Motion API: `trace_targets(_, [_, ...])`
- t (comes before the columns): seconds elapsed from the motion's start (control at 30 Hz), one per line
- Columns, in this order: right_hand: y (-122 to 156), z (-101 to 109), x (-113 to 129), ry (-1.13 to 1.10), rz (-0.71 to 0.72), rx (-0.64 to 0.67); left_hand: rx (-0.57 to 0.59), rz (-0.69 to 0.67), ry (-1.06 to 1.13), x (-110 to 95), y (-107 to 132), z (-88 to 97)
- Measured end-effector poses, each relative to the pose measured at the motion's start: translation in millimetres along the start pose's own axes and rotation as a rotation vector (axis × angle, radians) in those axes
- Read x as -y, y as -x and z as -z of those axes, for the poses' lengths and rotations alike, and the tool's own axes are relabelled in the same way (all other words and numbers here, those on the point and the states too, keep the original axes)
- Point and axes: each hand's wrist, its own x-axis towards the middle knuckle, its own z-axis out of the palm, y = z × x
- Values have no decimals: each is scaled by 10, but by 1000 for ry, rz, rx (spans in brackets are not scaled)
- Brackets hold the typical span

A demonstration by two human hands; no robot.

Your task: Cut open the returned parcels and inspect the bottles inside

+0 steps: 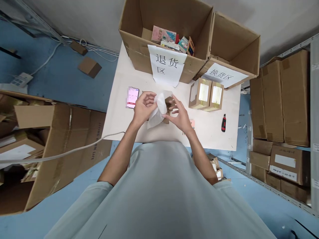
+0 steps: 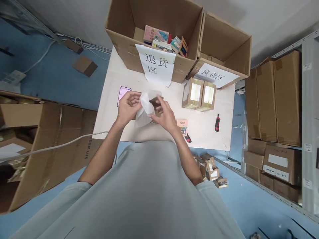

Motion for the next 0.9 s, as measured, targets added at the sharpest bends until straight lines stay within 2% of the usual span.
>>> trace_targets(0.13, [-314,-436,83,282,-32,144,-2,43,-22,169,-86,254])
trace_targets(0.23, [-477,-700,85,520,-101,215,12,159,-115,315,-76,350])
trace_targets(0.33, [-555,-877,51,709,-186,301,97,250,-451,419,-36,416])
trace_targets(0.47, [-579,-1017,28,828,-226,429,325,259,-979,490,-4,406])
trace_targets(0.53, [-573,-1047,41,846,-242,472,417,285,-1114,526,-7,355])
trace_targets(0.6, [-546,-1034,60,834,-244,492,462,307,-1173,569,-15,301])
trace_targets(0.67, [-473,-961,62,781,-218,462,444,291,-1165,597,-16,263])
trace_targets(0.73, [-335,-816,23,680,-177,352,363,225,-1116,573,2,231])
trace_targets(0.83, [-15,-478,-155,491,-155,61,226,26,-970,401,86,98])
trace_targets(0.9, [239,-214,-359,419,-220,-126,219,-107,-811,244,181,-109])
